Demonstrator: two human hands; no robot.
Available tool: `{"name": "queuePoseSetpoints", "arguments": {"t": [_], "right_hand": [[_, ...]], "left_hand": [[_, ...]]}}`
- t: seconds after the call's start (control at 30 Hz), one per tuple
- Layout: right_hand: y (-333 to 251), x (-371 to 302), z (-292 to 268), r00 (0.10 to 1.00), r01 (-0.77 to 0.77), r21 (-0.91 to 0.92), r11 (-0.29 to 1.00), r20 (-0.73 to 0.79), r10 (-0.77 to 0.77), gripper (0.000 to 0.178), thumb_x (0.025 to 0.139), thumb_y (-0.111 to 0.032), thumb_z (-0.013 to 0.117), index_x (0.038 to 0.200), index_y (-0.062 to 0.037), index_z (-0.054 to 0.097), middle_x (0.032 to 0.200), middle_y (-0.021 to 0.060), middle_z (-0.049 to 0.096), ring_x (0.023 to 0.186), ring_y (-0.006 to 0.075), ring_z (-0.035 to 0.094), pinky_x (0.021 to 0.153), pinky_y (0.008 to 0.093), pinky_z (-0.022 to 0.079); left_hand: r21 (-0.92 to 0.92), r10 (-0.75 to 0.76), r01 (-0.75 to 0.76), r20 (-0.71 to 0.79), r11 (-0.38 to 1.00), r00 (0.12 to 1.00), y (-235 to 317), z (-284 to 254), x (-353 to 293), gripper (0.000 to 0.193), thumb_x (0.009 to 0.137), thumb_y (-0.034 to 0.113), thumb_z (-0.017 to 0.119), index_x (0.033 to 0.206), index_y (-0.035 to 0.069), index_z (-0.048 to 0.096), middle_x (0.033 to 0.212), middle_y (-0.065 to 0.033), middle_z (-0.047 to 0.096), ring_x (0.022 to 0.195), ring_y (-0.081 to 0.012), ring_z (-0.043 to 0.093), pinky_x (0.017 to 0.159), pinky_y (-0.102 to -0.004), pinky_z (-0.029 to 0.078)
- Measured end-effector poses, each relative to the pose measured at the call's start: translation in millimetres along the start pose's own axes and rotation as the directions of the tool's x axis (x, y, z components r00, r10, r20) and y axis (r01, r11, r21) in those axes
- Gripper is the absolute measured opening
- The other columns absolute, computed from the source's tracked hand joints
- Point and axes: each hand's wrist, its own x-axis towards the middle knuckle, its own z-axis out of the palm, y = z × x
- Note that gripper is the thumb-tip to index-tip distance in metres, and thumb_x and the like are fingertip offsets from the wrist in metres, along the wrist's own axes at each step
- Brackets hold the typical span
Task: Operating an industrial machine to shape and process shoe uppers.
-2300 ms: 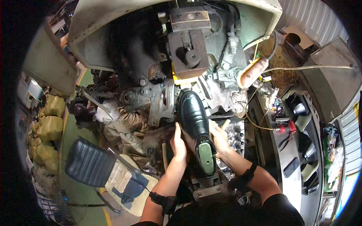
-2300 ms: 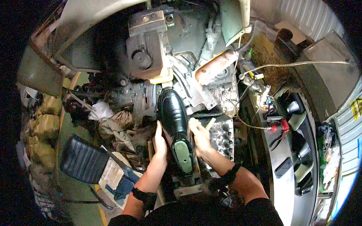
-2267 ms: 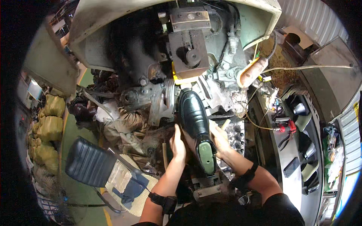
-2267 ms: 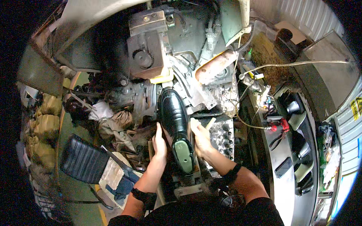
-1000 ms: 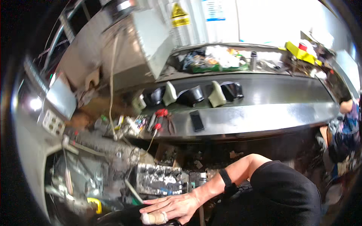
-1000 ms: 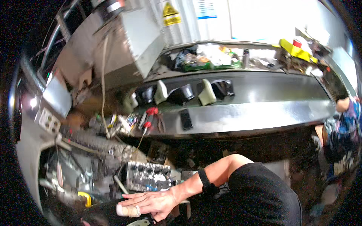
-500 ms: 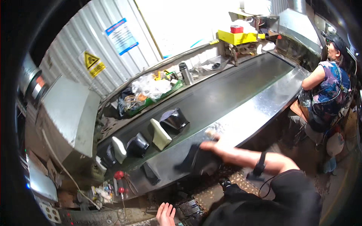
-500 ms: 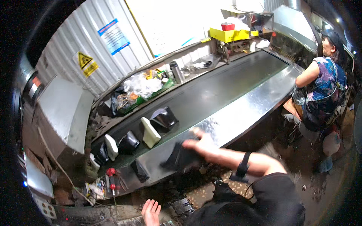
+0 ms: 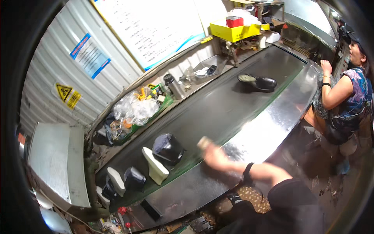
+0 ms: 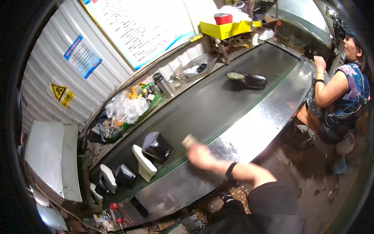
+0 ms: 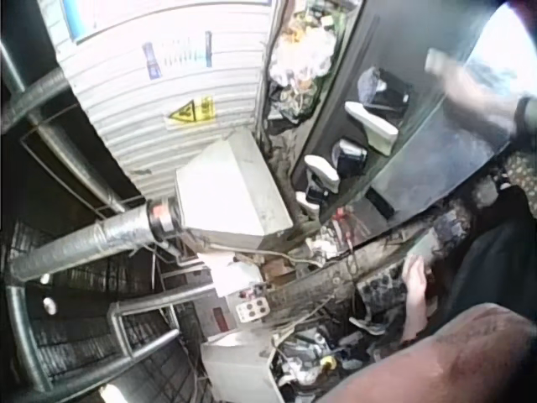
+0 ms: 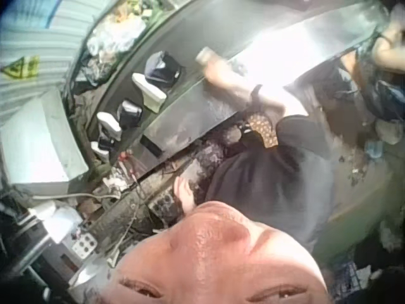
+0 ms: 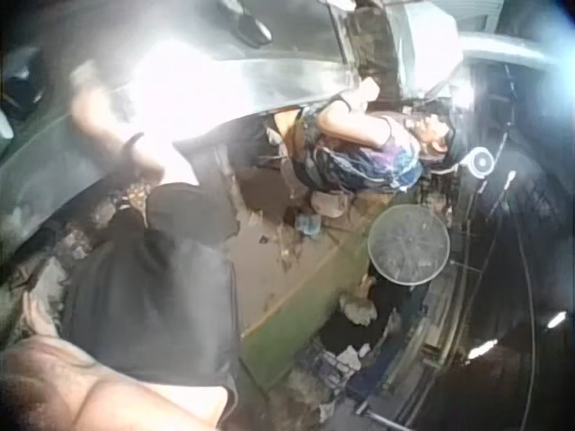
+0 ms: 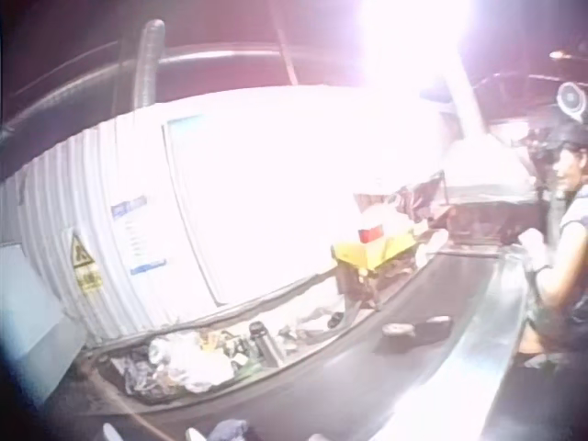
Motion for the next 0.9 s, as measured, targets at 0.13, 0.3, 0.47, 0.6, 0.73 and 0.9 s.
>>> {"name": "queuePoseSetpoints", "arguments": {"t": [0.13, 0.3, 0.47, 0.6, 0.73, 0.9], "right_hand": [[-20, -113, 59, 0.478, 0.772, 0.176, 0.611, 0.472, -0.741, 0.060, 0.086, -0.031, 0.063, 0.138, -0.0077, 0.044, 0.128, 0.0145, 0.054, 0.123, 0.0327, 0.049, 0.114, 0.0570, 0.024], [46, -143, 36, 0.534, 0.805, -0.232, 0.545, 0.683, -0.498, 0.081, 0.085, -0.037, 0.061, 0.153, -0.0125, 0.024, 0.159, 0.0044, 0.028, 0.147, 0.0232, 0.025, 0.117, 0.0607, 0.013], [75, -163, -55, 0.704, 0.651, -0.444, 0.616, 0.657, -0.270, 0.082, 0.083, -0.028, 0.064, 0.152, -0.0098, 0.025, 0.159, 0.0066, 0.025, 0.149, 0.0238, 0.020, 0.119, 0.0561, 0.014], [66, -210, -93, 0.921, 0.250, -0.464, 0.850, 0.385, -0.060, 0.073, 0.085, -0.028, 0.068, 0.147, -0.0087, 0.034, 0.154, 0.0136, 0.033, 0.142, 0.0285, 0.032, 0.116, 0.0514, 0.026], [4, -235, -119, 0.932, -0.331, -0.034, 0.943, -0.169, 0.321, 0.037, 0.093, -0.037, 0.065, 0.109, -0.0044, 0.064, 0.086, 0.0181, 0.068, 0.080, 0.0368, 0.066, 0.072, 0.0429, 0.052], [1, -240, -117, 0.801, -0.538, 0.091, 0.838, -0.254, 0.541, 0.032, 0.095, -0.035, 0.062, 0.107, -0.0059, 0.066, 0.066, 0.0153, 0.062, 0.058, 0.0237, 0.060, 0.059, 0.0362, 0.047]], "left_hand": [[-0.284, -0.092, 0.115, 0.093, 0.952, 0.991, 65, 52, 58, 0.045, 0.082, -0.009, 0.060, 0.127, -0.007, 0.052, 0.124, -0.0218, 0.057, 0.114, -0.0321, 0.059, 0.096, -0.0418, 0.053], [-0.121, 0.007, 0.025, 0.261, 0.992, 0.965, 134, 120, 149, 0.046, 0.081, -0.002, 0.069, 0.123, 0.004, 0.053, 0.114, -0.0122, 0.061, 0.095, -0.0237, 0.064, 0.080, -0.0377, 0.057], [0.011, 0.186, -0.223, 0.511, 0.975, 0.840, 207, 215, 211, 0.054, 0.079, 0.001, 0.073, 0.128, 0.002, 0.050, 0.120, -0.0132, 0.057, 0.099, -0.0199, 0.061, 0.083, -0.0307, 0.052], [0.274, 0.653, -0.891, 0.608, 0.362, 0.452, 248, 287, 276, 0.117, 0.060, 0.012, 0.085, 0.152, 0.004, 0.014, 0.150, -0.0281, 0.027, 0.141, -0.0399, 0.025, 0.116, -0.0481, 0.023], [0.469, 0.365, -0.807, 0.726, 0.358, 0.583, 286, 351, 320, 0.139, 0.050, 0.036, 0.093, 0.154, 0.007, 0.006, 0.149, -0.0261, 0.034, 0.140, -0.0397, 0.033, 0.115, -0.0472, 0.026], [0.066, 0.451, -0.967, 0.875, 0.247, 0.175, 313, 410, 232, 0.042, 0.066, 0.027, 0.082, 0.097, 0.001, 0.073, 0.095, -0.0168, 0.073, 0.090, -0.0297, 0.071, 0.080, -0.0392, 0.054]]}}
